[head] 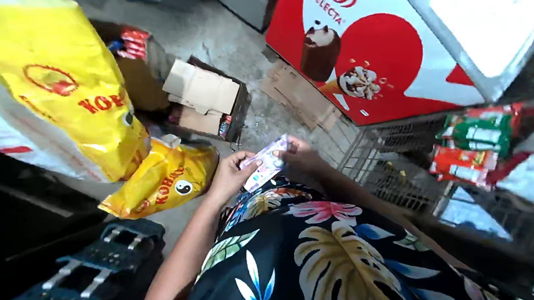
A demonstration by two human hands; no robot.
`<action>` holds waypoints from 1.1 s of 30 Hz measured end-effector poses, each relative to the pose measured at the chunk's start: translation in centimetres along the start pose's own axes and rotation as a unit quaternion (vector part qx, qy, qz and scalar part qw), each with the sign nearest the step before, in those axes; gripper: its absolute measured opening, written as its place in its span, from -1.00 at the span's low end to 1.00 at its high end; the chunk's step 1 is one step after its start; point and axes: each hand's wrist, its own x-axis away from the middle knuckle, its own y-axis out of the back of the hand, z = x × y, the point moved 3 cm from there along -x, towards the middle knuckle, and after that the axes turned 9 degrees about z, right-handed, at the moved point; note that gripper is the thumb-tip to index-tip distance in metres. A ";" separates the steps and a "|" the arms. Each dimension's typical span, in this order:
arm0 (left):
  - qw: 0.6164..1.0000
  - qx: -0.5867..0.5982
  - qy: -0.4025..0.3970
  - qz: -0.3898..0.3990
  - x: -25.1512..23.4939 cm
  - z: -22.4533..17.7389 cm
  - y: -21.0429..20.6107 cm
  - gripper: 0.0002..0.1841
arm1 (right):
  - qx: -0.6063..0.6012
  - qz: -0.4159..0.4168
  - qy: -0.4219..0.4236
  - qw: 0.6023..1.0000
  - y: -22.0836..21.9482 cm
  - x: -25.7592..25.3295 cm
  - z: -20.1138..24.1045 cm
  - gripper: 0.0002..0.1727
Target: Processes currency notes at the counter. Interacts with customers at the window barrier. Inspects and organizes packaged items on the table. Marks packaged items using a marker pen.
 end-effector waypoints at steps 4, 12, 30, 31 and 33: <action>0.998 0.052 -0.025 -0.018 -4.7 -2.3 0.3 -0.73 | 0.009 0.079 -0.002 0.997 5.2 -4.9 3.6 -0.79; 0.964 0.138 -0.031 -0.226 -12.3 -2.4 7.1 -0.66 | 0.075 0.193 -0.005 0.978 11.3 -17.6 10.7 -0.85; 0.878 0.299 -0.022 -0.374 -36.3 -15.7 29.6 -0.68 | 0.010 0.239 -0.073 0.968 17.5 -53.5 30.5 -0.78; 0.865 0.297 -0.030 -0.404 -36.9 -16.2 30.7 -0.74 | 0.004 0.258 -0.080 0.963 16.9 -55.6 31.8 -0.77; 0.838 0.281 -0.057 -0.464 -38.1 -16.8 33.3 -0.77 | -0.011 0.309 -0.084 0.947 15.7 -60.1 34.3 -0.74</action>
